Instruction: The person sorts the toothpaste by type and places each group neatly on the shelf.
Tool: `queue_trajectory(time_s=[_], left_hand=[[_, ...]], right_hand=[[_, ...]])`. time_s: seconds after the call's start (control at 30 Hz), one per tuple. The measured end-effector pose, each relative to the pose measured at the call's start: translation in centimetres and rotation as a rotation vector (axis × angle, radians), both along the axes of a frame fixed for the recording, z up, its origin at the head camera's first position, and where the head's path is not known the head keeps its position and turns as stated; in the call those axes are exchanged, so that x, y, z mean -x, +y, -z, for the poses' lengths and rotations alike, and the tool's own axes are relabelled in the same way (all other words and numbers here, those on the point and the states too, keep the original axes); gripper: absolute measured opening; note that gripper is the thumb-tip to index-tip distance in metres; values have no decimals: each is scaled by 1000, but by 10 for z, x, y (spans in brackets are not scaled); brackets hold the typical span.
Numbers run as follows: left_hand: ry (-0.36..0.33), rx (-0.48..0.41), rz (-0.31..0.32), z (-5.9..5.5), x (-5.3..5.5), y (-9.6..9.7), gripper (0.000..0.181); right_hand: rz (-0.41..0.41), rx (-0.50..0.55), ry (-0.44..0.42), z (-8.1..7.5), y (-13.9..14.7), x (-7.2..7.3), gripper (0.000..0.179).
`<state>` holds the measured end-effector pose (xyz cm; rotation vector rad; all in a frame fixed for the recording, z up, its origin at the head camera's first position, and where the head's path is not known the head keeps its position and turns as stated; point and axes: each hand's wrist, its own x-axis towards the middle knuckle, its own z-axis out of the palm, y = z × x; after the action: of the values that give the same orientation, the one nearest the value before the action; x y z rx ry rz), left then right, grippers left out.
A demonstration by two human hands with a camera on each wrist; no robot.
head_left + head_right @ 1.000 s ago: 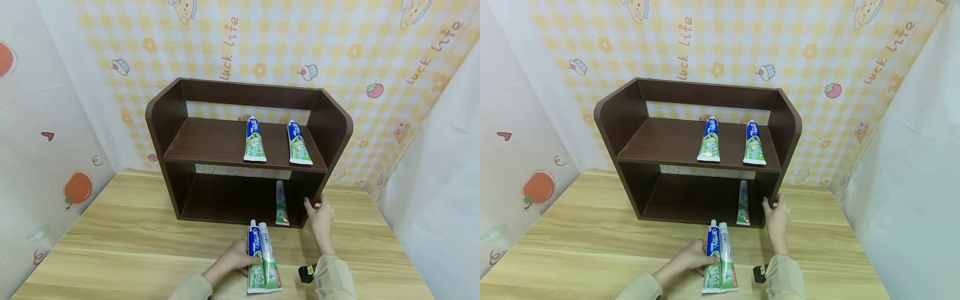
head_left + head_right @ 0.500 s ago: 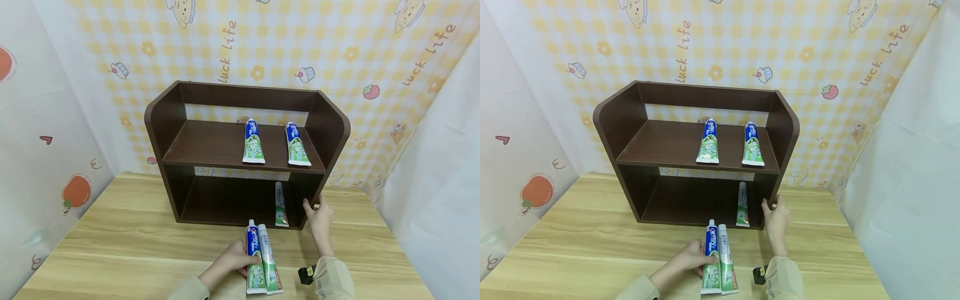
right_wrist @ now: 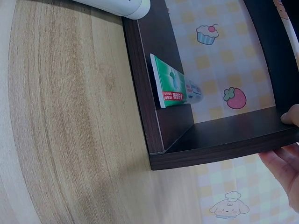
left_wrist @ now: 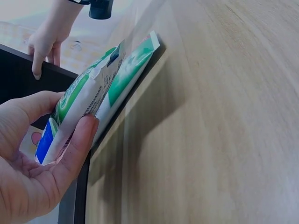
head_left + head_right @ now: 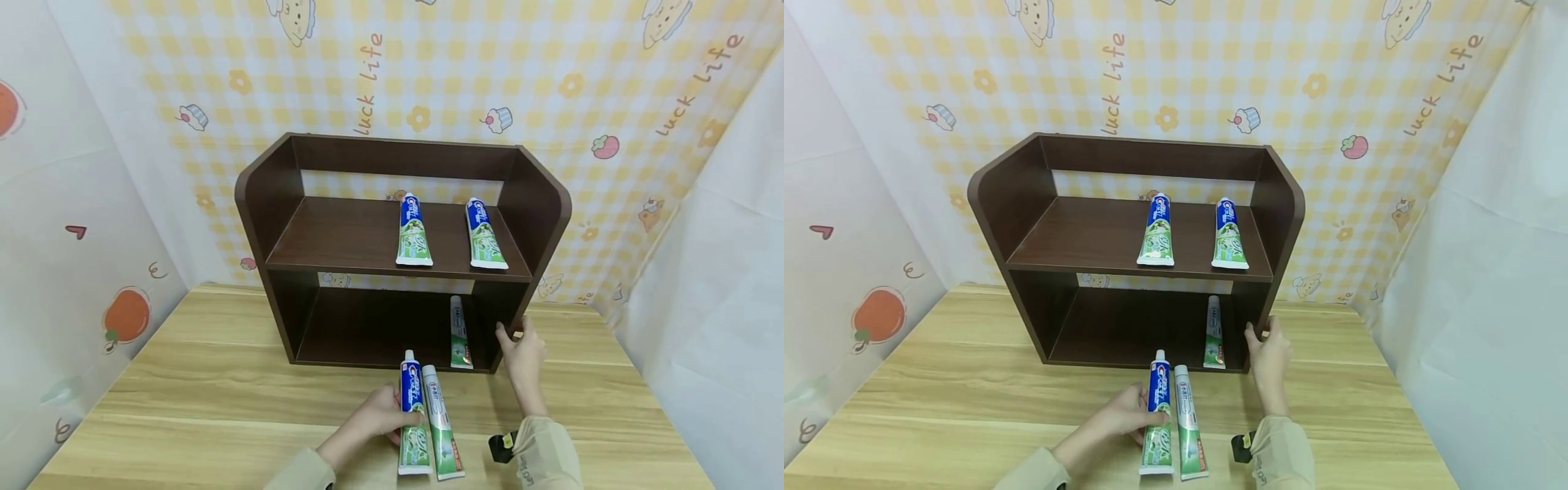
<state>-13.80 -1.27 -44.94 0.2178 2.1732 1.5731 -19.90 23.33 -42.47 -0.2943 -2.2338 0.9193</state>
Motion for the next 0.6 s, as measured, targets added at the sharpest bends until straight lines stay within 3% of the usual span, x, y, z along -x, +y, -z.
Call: queue_trajectory(time_s=[0.3,0.6], left_hand=[[-7,6,14,-10,2,-4,33],[41,-17,41,-20,7,-10,35]], right_hand=[[-1,-6,-10,-1,0,-1,18],[-19,6,-5,1,1,0,18]])
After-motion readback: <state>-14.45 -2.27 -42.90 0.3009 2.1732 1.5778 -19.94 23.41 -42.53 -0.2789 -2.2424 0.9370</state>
